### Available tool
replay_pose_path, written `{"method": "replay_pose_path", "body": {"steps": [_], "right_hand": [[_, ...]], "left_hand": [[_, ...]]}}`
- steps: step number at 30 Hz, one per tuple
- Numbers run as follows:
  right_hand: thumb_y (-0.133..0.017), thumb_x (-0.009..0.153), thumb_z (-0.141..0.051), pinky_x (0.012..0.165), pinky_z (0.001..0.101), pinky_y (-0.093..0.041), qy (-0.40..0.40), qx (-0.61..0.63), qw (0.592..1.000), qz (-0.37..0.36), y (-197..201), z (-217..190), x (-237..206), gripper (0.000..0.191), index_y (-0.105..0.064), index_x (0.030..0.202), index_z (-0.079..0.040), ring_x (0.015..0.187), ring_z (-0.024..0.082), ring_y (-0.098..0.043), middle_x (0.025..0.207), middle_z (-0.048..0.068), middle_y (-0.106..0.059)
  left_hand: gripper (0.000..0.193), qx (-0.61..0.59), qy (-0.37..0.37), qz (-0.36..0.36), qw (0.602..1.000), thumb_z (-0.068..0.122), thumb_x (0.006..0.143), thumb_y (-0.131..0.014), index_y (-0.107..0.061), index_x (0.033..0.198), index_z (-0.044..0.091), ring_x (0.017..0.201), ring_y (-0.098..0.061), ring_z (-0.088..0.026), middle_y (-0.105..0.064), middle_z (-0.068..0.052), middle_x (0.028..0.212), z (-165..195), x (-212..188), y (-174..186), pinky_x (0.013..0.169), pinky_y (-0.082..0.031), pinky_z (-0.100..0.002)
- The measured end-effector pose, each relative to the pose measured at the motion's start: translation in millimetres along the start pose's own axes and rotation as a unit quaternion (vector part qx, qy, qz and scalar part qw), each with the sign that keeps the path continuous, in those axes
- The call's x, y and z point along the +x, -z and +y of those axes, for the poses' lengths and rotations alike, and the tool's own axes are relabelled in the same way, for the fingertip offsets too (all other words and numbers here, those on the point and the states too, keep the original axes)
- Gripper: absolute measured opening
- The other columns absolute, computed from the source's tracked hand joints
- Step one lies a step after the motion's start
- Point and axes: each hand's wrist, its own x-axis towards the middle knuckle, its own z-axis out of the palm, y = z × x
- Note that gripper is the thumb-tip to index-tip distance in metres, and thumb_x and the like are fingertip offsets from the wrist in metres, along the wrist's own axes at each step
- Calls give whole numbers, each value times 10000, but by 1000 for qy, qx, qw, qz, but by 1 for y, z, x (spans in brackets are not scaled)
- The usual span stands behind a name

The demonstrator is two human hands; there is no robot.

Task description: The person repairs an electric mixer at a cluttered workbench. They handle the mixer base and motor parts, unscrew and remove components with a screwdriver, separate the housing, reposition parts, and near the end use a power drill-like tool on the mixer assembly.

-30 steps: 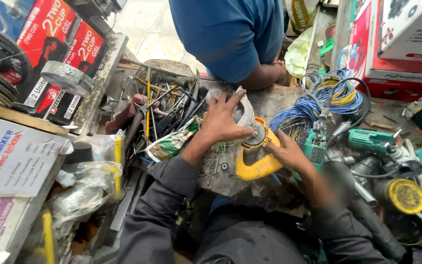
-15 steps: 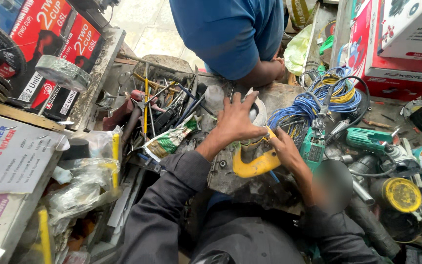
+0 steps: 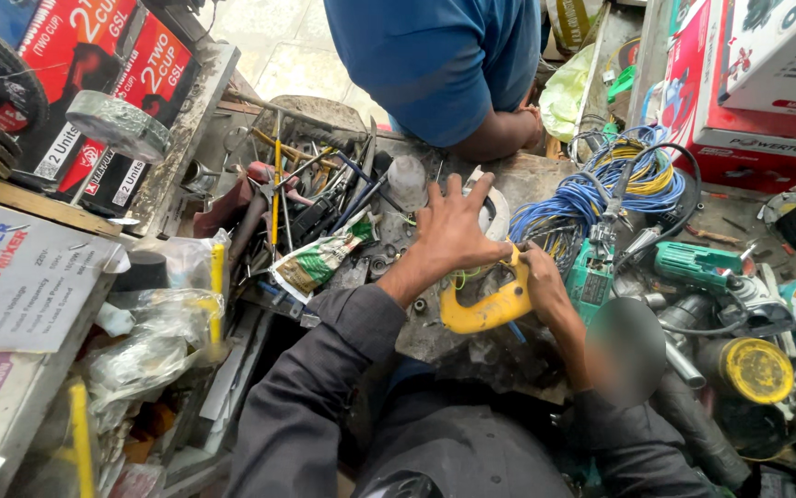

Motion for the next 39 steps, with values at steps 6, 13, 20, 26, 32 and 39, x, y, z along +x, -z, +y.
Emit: {"method": "replay_pose_path", "body": {"steps": [6,13,20,26,32,39], "right_hand": [[-428,950,-262,749,377,-446,26,-5,1000,15,1,12,6,370,-583,987,73,848,246,-506,942,159,-559],[-423,952,-266,854,350,-434,68,-40,997,24,2,15,5,381,-592,981,74,914,240,-531,996,157,-598],[-424,947,-264,797,373,-447,17,-14,1000,11,4,11,1,367,-596,1008,55,857,247,-527,944,171,-596],[-420,989,-249,893,349,-419,112,-48,992,12,4,17,8,376,-634,1025,58,1001,233,-534,1092,122,-614],[-419,955,-240,805,371,-463,78,-9,997,-9,1,17,11,349,-622,1033,33,889,247,-576,975,161,-636],[-450,988,-298,845,402,-523,77,-162,979,97,4,-65,0,401,-585,1216,3,914,314,-674,1032,179,-705]], "left_hand": [[1150,21,-1,-12,1000,575,598,-828,-335,1568,204,1331,-318,-600,-385,-248,1447,-1,5,-4,966,-425,-704],[1150,24,-5,8,1000,579,602,-826,-329,1567,198,1332,-352,-538,-395,-234,1439,3,-6,-8,933,-443,-693],[1180,46,-21,-11,999,567,591,-824,-293,1577,195,1302,-376,-495,-408,-195,1420,5,-5,-8,923,-461,-668],[1185,87,-35,22,995,649,590,-810,-313,1560,183,1268,-398,-470,-425,-180,1406,3,1,-11,939,-442,-670],[1216,80,-35,22,996,726,617,-781,-283,1586,186,1264,-410,-461,-436,-188,1405,-2,-3,-12,942,-439,-661],[1503,31,-84,14,996,777,518,-813,-133,1655,67,1278,-427,-468,-433,-227,1414,-20,-2,-17,981,-399,-681]]}}
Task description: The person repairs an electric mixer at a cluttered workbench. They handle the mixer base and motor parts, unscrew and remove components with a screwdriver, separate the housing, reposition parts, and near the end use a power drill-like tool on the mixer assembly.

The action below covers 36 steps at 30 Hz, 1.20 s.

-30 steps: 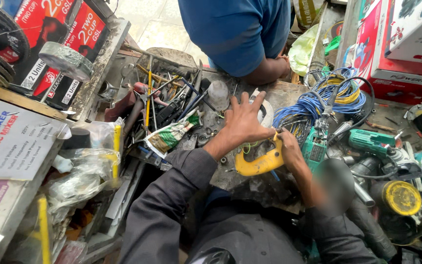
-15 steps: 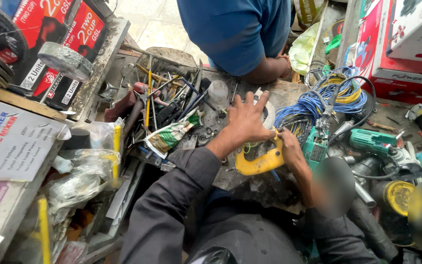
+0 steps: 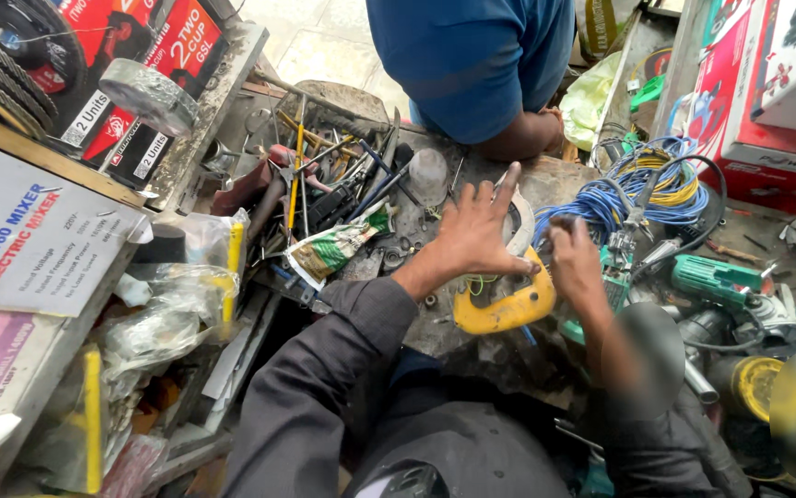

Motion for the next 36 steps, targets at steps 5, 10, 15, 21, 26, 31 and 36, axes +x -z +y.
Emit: {"method": "replay_pose_path", "body": {"steps": [5,10,15,21,26,31,36], "right_hand": [[-541,1091,-287,975,420,-505,237,-50,969,55,20,-110,17,390,-545,1317,31,1100,344,-638,1216,248,-613],[-502,1137,-345,1058,481,-459,336,-123,931,72,-3,-147,28,450,-465,1449,-23,1273,402,-582,1411,241,-545],[-429,1085,-430,1035,574,-343,234,-204,950,14,-41,-116,37,584,-397,1537,-62,1332,484,-446,1482,263,-463],[-398,1118,-516,1129,550,-341,242,-179,954,-10,-35,-124,38,670,-363,1538,5,1360,495,-440,1465,307,-458],[-357,1155,-514,1168,580,-334,361,-148,920,44,8,-171,26,656,-369,1581,-14,1418,449,-456,1530,263,-472],[-379,1108,-475,1141,605,-308,323,-195,921,94,-32,-159,12,613,-371,1585,-89,1441,457,-383,1564,250,-403],[-392,1138,-505,1161,636,-275,194,-216,956,38,-52,-121,29,623,-327,1583,-74,1461,472,-345,1593,240,-377]], "left_hand": [[1507,-76,2,27,997,800,504,-842,-196,1564,-54,1379,-388,-483,-401,-275,1469,-17,-17,-3,1112,-359,-610],[1420,-64,15,22,998,771,538,-862,-265,1521,-61,1366,-386,-486,-390,-286,1474,-21,-13,-10,1104,-354,-595],[1325,-57,6,55,997,699,521,-852,-351,1500,-41,1340,-447,-460,-445,-251,1444,-21,-10,-14,1126,-388,-558],[1394,-57,29,57,996,718,510,-899,-293,1503,-51,1361,-376,-486,-353,-299,1494,-14,-18,-7,1099,-326,-578],[1395,-60,58,18,996,720,525,-847,-269,1547,-34,1423,-380,-440,-380,-243,1532,-12,-21,-2,1145,-325,-577],[1403,-52,43,28,997,745,538,-867,-265,1524,-52,1397,-356,-465,-351,-282,1517,-15,-21,-5,1117,-307,-609],[1295,-61,64,56,995,775,482,-789,-434,1447,-12,1311,-521,-366,-534,-188,1402,-10,-27,1,1068,-365,-597]]}}
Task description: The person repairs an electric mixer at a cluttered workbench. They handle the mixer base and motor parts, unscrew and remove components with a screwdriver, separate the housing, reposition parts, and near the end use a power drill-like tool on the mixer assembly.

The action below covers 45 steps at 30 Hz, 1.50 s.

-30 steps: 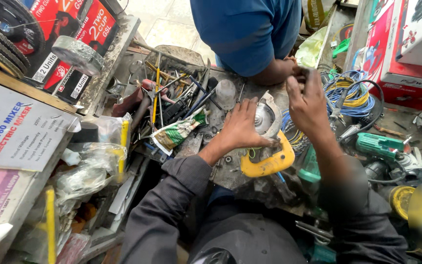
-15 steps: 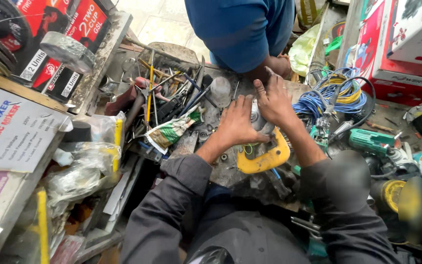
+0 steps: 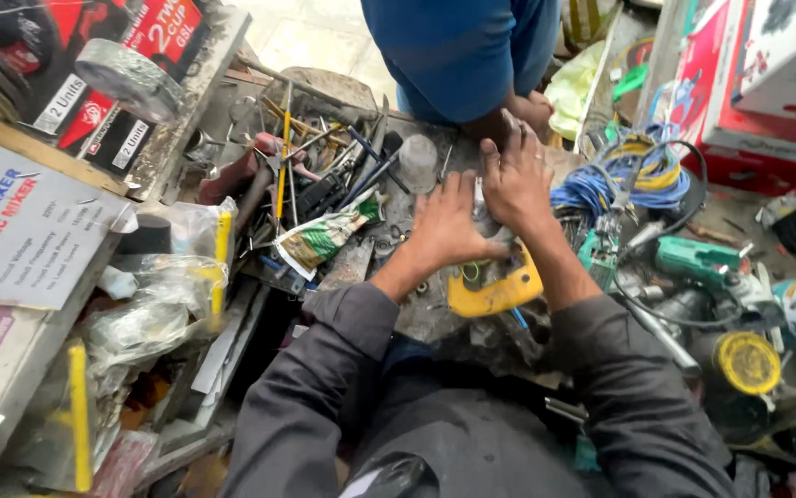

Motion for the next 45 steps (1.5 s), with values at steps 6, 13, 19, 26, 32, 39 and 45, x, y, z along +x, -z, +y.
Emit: {"method": "replay_pose_path", "body": {"steps": [6,13,19,26,32,39,45], "right_hand": [[-361,1088,-520,1102,623,-312,-43,29,998,19,-7,6,1,635,-340,1571,-108,1404,487,-391,1533,241,-423],[-347,1087,-527,1131,573,-311,-69,63,996,-3,-7,12,5,649,-342,1569,-93,1411,456,-409,1532,242,-424],[-339,1097,-517,1134,532,-341,-46,72,996,18,-15,19,7,641,-387,1545,-60,1399,448,-445,1511,254,-463],[-341,1103,-516,1109,516,-369,-53,87,995,15,-15,21,9,635,-415,1512,-36,1369,458,-462,1481,278,-481],[-315,1084,-524,1108,499,-370,-88,100,991,-10,-13,19,11,654,-414,1509,-38,1349,441,-482,1454,279,-488],[-274,1121,-523,1140,441,-357,-92,213,973,-14,-28,52,15,650,-481,1474,-18,1359,358,-502,1450,228,-524],[-386,1097,-375,1032,361,-497,-206,427,875,-98,-46,129,-27,502,-494,1456,-40,1188,194,-622,1304,72,-638]], "left_hand": [[1223,140,126,-109,976,920,590,-625,-575,1313,-65,1074,-744,-260,-740,-153,1198,17,-21,16,1163,-358,-476],[1385,202,-78,163,963,871,367,-771,-549,1367,-62,1116,-638,-341,-641,-205,1244,10,-15,20,909,-402,-586],[1069,149,35,-58,986,823,581,-747,-633,1248,-3,1156,-665,-294,-682,-147,1227,11,-13,19,1152,-371,-525],[1268,192,-106,160,962,881,420,-747,-610,1271,-50,1078,-677,-327,-687,-165,1172,0,-13,25,983,-407,-578],[1195,118,30,-92,988,884,552,-684,-631,1329,-22,1147,-680,-269,-686,-153,1253,0,-12,22,1111,-368,-521],[1254,155,36,23,987,813,632,-775,-391,1535,33,1259,-583,-353,-511,-184,1416,7,-35,5,986,-445,-561],[1423,-92,40,15,995,741,525,-835,-135,1657,234,1290,-519,-527,-373,-292,1484,-12,-22,-4,1011,-485,-582]]}}
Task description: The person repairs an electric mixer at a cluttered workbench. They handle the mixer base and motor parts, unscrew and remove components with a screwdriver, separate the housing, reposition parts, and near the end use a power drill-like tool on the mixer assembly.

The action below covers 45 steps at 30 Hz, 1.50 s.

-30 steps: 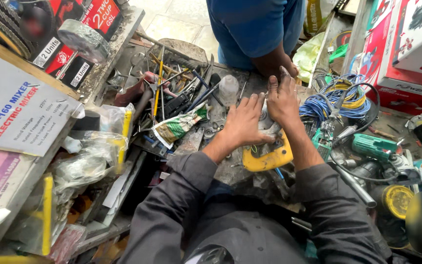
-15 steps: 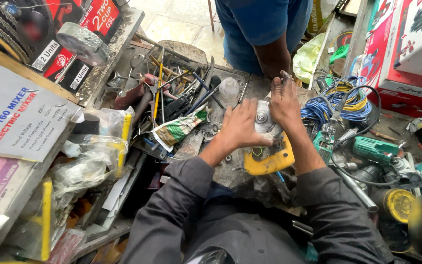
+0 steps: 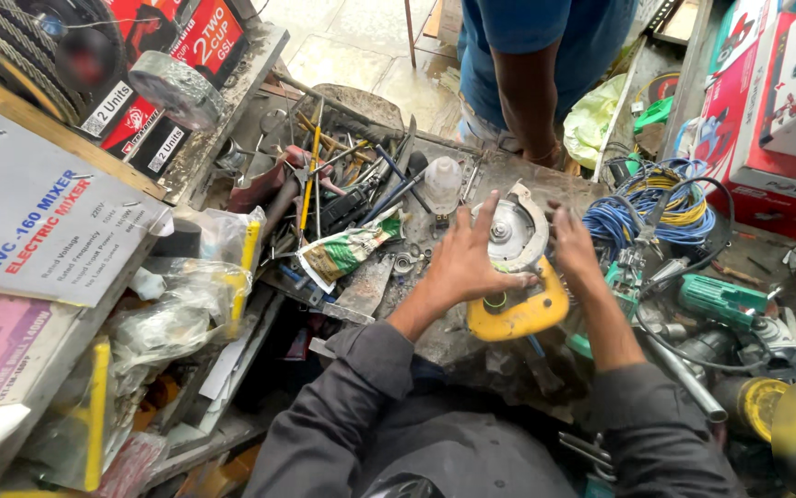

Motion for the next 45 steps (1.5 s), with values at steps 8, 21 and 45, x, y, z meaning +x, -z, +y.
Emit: {"method": "replay_pose_path", "body": {"steps": [8,21,45], "right_hand": [[-662,920,2,1031,342,-497,8,37,982,-183,27,27,-42,617,-481,1510,-4,1239,172,-578,1432,114,-601],[-771,817,-108,1081,412,-381,211,-209,931,-212,-69,12,-53,820,-391,1538,-24,1336,230,-518,1493,117,-526],[-874,469,-655,1015,495,-396,273,-778,534,-186,-19,-207,-72,1116,-487,1478,-376,1260,298,-548,1319,91,-589]], "left_hand": [[1394,-13,-21,-22,999,697,521,-864,-214,1646,193,1316,-517,-490,-356,-288,1531,-12,8,7,1047,-481,-525],[1345,-74,26,31,996,618,526,-879,-283,1608,87,1334,-533,-437,-444,-237,1473,-42,12,22,1089,-448,-494],[1001,-764,135,-75,626,868,940,-211,-404,1586,128,1211,-581,-231,-582,-80,1370,-78,-12,-127,1041,-478,-441]]}}
